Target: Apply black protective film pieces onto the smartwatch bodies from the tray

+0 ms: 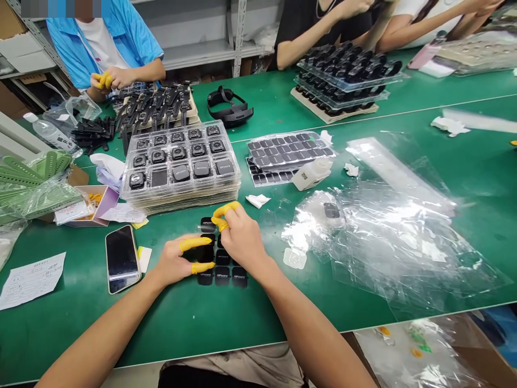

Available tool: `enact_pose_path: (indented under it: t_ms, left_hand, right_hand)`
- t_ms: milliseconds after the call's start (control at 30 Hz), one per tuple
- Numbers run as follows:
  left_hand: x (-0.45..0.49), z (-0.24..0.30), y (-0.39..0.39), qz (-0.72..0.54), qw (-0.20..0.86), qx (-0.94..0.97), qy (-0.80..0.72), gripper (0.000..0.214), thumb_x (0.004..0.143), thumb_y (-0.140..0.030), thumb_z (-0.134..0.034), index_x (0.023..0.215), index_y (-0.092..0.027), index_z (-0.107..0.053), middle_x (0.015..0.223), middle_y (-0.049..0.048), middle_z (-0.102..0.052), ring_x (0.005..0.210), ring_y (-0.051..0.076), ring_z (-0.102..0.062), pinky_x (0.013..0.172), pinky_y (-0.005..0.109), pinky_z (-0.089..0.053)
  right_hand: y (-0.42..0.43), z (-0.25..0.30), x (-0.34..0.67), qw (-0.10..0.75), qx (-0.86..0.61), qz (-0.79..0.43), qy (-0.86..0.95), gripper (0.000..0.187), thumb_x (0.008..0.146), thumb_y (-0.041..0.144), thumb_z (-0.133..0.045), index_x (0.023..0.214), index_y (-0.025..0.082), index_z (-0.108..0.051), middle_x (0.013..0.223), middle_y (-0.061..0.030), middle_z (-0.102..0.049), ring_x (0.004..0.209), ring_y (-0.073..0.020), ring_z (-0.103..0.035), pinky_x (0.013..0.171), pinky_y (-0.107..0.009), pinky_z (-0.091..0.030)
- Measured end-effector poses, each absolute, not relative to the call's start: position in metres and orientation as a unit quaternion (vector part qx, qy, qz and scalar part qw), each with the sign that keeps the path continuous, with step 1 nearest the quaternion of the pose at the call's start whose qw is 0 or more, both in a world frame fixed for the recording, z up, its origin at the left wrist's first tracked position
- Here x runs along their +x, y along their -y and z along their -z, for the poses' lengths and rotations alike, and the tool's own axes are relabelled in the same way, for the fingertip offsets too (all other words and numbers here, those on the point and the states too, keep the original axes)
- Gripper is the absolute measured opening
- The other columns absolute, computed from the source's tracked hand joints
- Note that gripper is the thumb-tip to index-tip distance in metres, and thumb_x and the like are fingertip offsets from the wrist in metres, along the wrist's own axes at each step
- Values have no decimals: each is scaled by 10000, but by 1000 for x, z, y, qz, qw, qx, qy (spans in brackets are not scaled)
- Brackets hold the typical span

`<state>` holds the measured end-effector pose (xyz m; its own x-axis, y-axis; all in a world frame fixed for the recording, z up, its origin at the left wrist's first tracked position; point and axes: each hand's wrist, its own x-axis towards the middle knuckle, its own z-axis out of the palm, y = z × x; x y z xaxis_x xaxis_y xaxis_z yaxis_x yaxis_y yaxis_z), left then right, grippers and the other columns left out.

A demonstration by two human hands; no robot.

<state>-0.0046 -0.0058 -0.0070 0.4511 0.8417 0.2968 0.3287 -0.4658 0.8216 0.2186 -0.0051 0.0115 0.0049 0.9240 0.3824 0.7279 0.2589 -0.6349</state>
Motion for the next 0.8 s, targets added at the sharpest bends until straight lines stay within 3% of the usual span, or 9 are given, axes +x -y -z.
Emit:
enact_pose_path:
  t_ms: [67,167,267,367,467,600,800]
  left_hand:
    - [-6,7,4,-371,344,776,-375,467,694,-335,-1020,1134,-278,-874,1206,80,-868,1100,301,-843,1101,473,-660]
    - [-7,7,2,-368,374,775,-353,500,685,-343,-1027,1152,-249,-876,1179,90,-877,1039,283,-854,1007,417,-694]
    - [-5,5,3,-336,410,756,-384,481,719,-329,-999,1174,-230,-877,1093,71,-895,934,256,-857,936,379,-704]
    - [-3,2,2,-304,462,693,-462,533,721,-312,-985,1234,-235,-865,1116,57,-894,954,251,-850,942,378,-702]
    - [-2,0,-1,-282,531,646,-471,600,686,-309,-994,1262,-220,-857,1163,71,-886,1008,262,-848,976,380,-693]
    - [-3,-2,-3,-264,545,654,-454,599,684,-274,-961,1271,-221,-857,1206,69,-880,1054,267,-842,1001,358,-672]
    - [-2,-6,-2,-238,516,682,-460,583,681,-281,-939,1258,-248,-863,1148,30,-890,1001,255,-839,958,341,-663]
  right_hand:
    - [5,-10,216,364,-575,-147,718,308,868,52,-485,997,254,-679,1030,-67,-745,874,-232,-680,733,-344,-502]
    - [4,-12,213,349,-572,-196,716,262,864,75,-500,965,257,-659,1022,-72,-731,876,-240,-655,772,-363,-503]
    - [2,-23,217,413,-580,-288,640,82,947,237,-571,957,256,-651,980,-62,-711,867,-234,-636,822,-383,-520]
    - [1,-38,229,455,-540,-431,561,174,946,422,-647,920,250,-654,1071,-63,-717,931,-222,-657,859,-377,-549]
    - [4,-45,236,365,-522,-538,552,216,876,452,-703,852,239,-675,1123,-69,-732,947,-224,-678,825,-364,-565]
    - [8,-38,228,247,-550,-562,566,97,811,318,-705,863,237,-696,975,-49,-758,888,-228,-704,773,-347,-562]
    - [9,-33,221,204,-589,-546,560,69,812,276,-686,871,241,-690,890,-37,-796,824,-225,-720,718,-321,-544]
